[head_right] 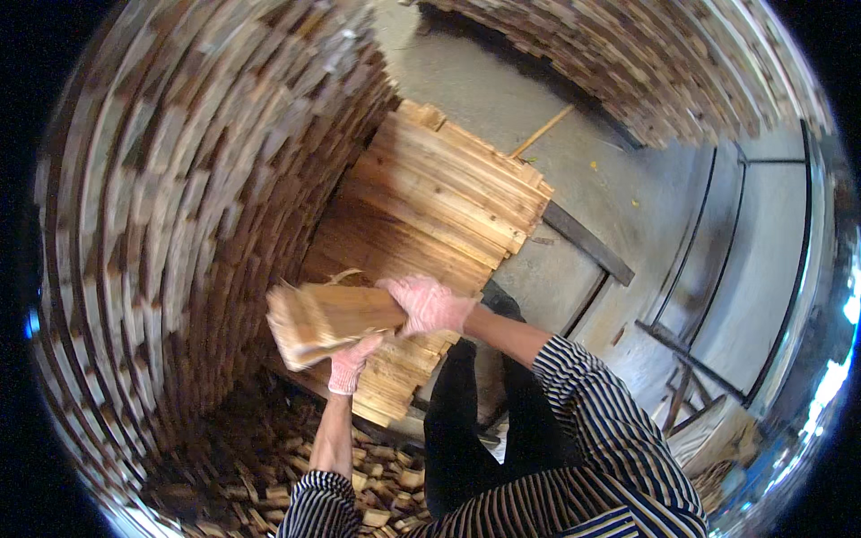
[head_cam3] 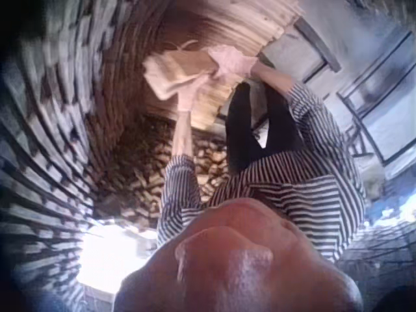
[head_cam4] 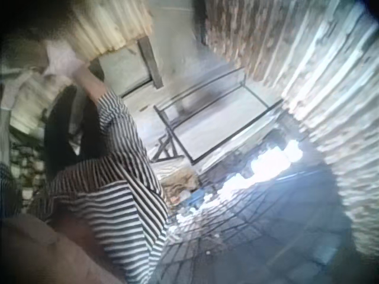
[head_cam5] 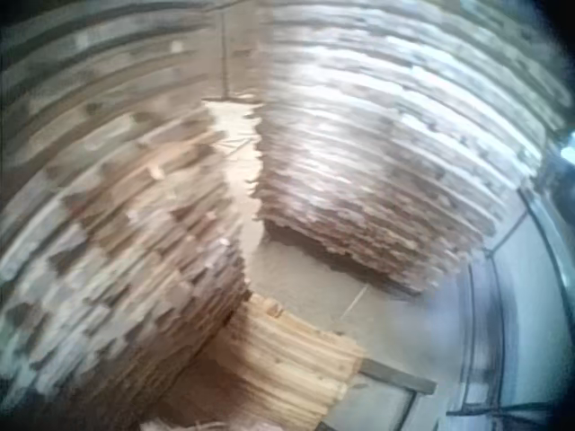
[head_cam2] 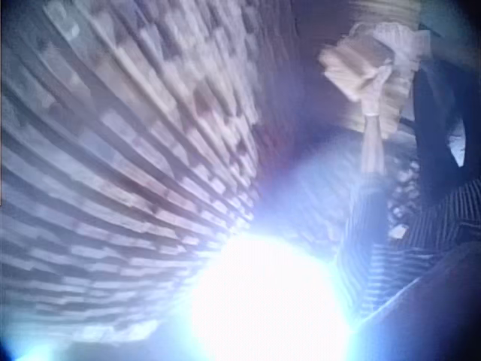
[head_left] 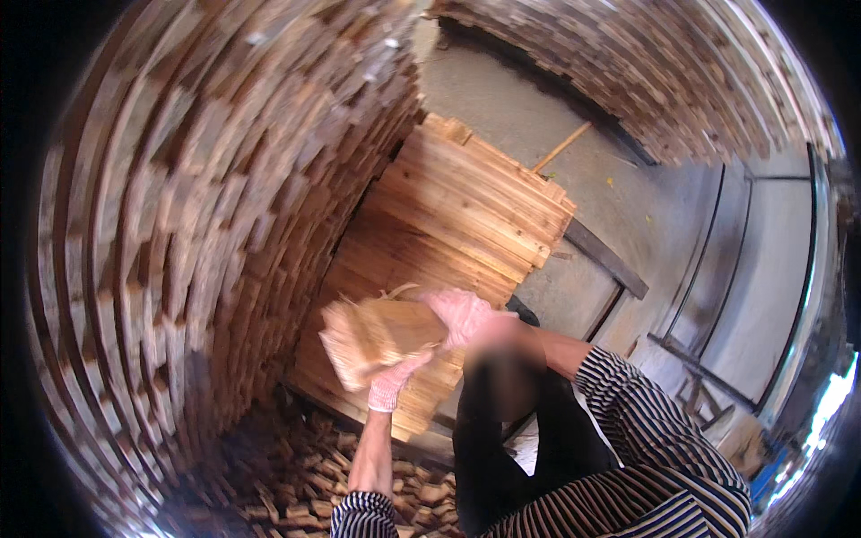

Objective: The person repeatedly picks up small wooden planks from a large pile and places them onto a growing stack on a metal table. The person wears pink gloves and a striped shirt while working in a warehouse environment.

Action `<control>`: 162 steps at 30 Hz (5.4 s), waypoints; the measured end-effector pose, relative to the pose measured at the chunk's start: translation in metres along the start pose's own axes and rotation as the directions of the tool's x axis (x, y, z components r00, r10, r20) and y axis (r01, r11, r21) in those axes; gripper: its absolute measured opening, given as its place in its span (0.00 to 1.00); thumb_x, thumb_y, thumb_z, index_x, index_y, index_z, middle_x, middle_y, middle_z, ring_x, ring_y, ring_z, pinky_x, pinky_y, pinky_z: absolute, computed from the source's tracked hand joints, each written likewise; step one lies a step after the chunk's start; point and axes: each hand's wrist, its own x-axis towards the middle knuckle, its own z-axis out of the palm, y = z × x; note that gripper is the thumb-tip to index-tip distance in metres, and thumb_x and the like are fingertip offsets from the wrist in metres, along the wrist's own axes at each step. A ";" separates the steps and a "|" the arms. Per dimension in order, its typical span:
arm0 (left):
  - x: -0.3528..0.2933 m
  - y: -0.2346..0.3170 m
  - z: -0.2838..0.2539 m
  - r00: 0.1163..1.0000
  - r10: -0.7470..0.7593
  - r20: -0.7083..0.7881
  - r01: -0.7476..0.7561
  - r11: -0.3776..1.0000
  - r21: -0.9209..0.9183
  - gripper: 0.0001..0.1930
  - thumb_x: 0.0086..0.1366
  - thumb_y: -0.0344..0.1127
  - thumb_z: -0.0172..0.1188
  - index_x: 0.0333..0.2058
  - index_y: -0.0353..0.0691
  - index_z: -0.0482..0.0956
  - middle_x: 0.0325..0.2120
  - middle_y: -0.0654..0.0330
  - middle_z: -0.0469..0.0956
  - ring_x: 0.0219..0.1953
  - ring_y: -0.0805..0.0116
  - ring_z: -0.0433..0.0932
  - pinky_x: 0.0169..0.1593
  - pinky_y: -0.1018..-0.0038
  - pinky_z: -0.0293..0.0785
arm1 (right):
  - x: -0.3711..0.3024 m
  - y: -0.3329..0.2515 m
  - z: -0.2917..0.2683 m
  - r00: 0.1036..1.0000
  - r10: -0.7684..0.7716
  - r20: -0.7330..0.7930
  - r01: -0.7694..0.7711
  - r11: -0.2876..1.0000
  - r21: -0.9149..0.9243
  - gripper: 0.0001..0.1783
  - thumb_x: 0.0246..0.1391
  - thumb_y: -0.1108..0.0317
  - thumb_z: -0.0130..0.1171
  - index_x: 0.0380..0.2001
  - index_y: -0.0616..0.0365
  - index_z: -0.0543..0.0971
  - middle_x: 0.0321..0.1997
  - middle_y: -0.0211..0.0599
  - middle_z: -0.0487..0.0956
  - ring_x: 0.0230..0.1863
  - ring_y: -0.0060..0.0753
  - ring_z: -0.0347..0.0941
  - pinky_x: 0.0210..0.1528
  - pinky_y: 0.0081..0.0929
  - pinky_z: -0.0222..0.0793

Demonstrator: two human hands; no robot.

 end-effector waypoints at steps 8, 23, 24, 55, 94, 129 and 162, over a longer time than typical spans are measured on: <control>0.107 0.005 0.121 0.965 -0.140 -0.223 0.039 0.914 -0.405 0.50 0.57 0.69 0.68 0.67 0.40 0.64 0.59 0.51 0.72 0.63 0.52 0.70 0.68 0.56 0.69 | -0.053 0.065 0.003 0.863 0.478 -0.165 -0.318 0.767 0.558 0.48 0.59 0.32 0.59 0.76 0.36 0.57 0.77 0.56 0.60 0.77 0.59 0.55 0.77 0.42 0.53; 0.253 -0.049 0.106 0.918 -0.274 -0.288 0.165 0.922 -0.351 0.45 0.65 0.70 0.56 0.71 0.44 0.61 0.67 0.56 0.67 0.68 0.55 0.65 0.72 0.57 0.59 | 0.100 0.366 -0.140 0.739 0.238 -0.630 -0.429 0.888 -0.167 0.25 0.65 0.48 0.56 0.65 0.24 0.74 0.55 0.46 0.76 0.58 0.54 0.73 0.60 0.48 0.70; 0.251 -0.055 0.098 0.909 -0.286 -0.303 0.167 0.916 -0.364 0.46 0.65 0.70 0.56 0.71 0.44 0.61 0.67 0.56 0.67 0.68 0.55 0.65 0.73 0.58 0.59 | 0.104 0.364 -0.133 0.770 0.300 -0.563 -0.446 0.884 -0.138 0.25 0.65 0.49 0.56 0.65 0.23 0.73 0.55 0.46 0.76 0.58 0.54 0.73 0.60 0.48 0.70; 0.083 -0.057 -0.024 0.863 -0.301 -0.406 0.324 0.946 -0.014 0.52 0.58 0.66 0.68 0.68 0.30 0.65 0.70 0.44 0.64 0.73 0.56 0.60 0.76 0.66 0.55 | 0.094 0.114 -0.005 0.962 0.105 0.254 -0.149 0.976 0.160 0.49 0.58 0.40 0.65 0.75 0.50 0.61 0.76 0.56 0.63 0.76 0.56 0.58 0.75 0.42 0.57; -0.017 -0.123 -0.054 0.660 0.347 -0.666 0.154 0.806 0.572 0.43 0.55 0.43 0.68 0.67 0.34 0.63 0.58 0.38 0.70 0.57 0.40 0.73 0.62 0.50 0.70 | 0.141 0.144 0.088 0.949 -0.238 0.208 0.314 0.651 -0.691 0.51 0.62 0.52 0.60 0.78 0.59 0.46 0.83 0.54 0.42 0.81 0.58 0.40 0.79 0.45 0.47; -1.129 0.184 0.170 -0.820 -0.039 -0.572 0.261 0.863 -0.432 0.61 0.52 0.73 0.69 0.71 0.32 0.58 0.71 0.39 0.60 0.73 0.46 0.60 0.74 0.59 0.56 | -0.191 -0.525 0.177 0.284 -0.618 0.733 0.507 0.746 0.433 0.55 0.50 0.72 0.71 0.77 0.61 0.51 0.79 0.52 0.57 0.80 0.43 0.51 0.78 0.32 0.46; -0.764 0.117 0.366 -0.549 -0.246 -0.799 -0.515 0.852 0.092 0.56 0.61 0.41 0.71 0.75 0.32 0.39 0.70 0.43 0.60 0.69 0.52 0.65 0.65 0.65 0.71 | -0.436 -0.616 0.175 -0.567 -0.422 0.707 -0.520 0.850 0.090 0.36 0.65 0.50 0.61 0.67 0.64 0.68 0.58 0.46 0.79 0.58 0.39 0.78 0.63 0.38 0.75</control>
